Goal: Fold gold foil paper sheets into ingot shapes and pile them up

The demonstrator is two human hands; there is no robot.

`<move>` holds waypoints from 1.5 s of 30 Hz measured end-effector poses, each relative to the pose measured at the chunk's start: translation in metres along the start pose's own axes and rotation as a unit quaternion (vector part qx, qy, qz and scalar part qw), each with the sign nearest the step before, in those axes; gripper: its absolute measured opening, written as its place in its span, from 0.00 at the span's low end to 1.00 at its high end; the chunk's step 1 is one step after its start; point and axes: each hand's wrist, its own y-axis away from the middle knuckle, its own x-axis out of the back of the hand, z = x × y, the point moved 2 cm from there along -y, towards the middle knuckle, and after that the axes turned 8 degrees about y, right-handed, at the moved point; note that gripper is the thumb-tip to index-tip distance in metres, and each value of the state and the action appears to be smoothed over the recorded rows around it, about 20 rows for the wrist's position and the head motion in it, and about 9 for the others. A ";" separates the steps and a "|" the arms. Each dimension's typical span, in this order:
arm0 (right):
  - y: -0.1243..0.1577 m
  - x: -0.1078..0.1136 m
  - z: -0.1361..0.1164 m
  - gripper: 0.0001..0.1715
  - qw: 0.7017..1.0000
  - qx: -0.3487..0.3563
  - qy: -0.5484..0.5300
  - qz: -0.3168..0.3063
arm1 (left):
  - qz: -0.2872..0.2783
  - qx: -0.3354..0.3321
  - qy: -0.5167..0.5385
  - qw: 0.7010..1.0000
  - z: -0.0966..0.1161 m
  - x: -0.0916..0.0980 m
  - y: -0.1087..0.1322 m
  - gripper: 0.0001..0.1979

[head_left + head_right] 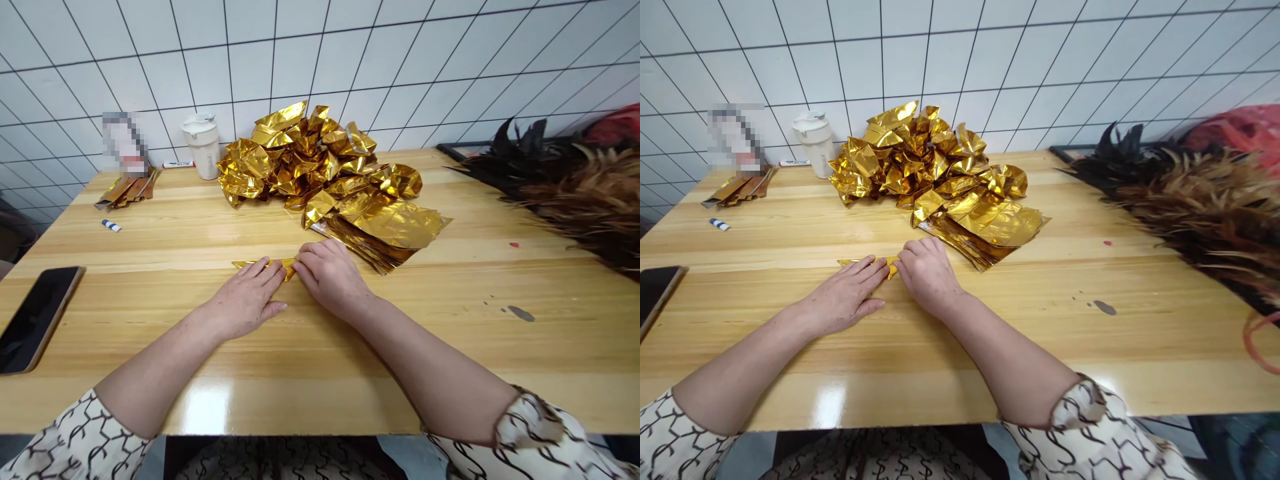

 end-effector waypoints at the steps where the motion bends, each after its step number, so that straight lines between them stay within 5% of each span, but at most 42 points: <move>1: -0.002 -0.002 -0.001 0.17 1.000 -0.001 -0.013 0.012 | 0.002 -0.003 0.003 1.000 0.000 0.000 0.000 0.27; 4: -0.007 -0.008 -0.002 0.15 0.999 -0.017 -0.048 0.018 | 0.002 -0.006 0.011 1.000 0.000 0.000 0.000 0.27; 13: -0.011 -0.010 -0.007 0.08 0.987 -0.069 -0.114 -0.090 | 0.005 0.004 0.091 0.996 -0.006 -0.001 0.001 0.29; 20: -0.011 -0.008 -0.009 0.07 0.982 -0.085 -0.129 -0.113 | 0.147 0.011 0.245 0.958 -0.036 0.016 0.004 0.08; 25: -0.011 -0.007 -0.010 0.07 0.981 -0.088 -0.132 -0.114 | 0.220 0.076 0.238 0.943 -0.057 0.012 0.002 0.07; 45: -0.010 -0.010 -0.005 0.11 0.981 -0.083 -0.147 -0.094 | 0.183 0.098 0.241 0.948 -0.048 0.016 0.001 0.04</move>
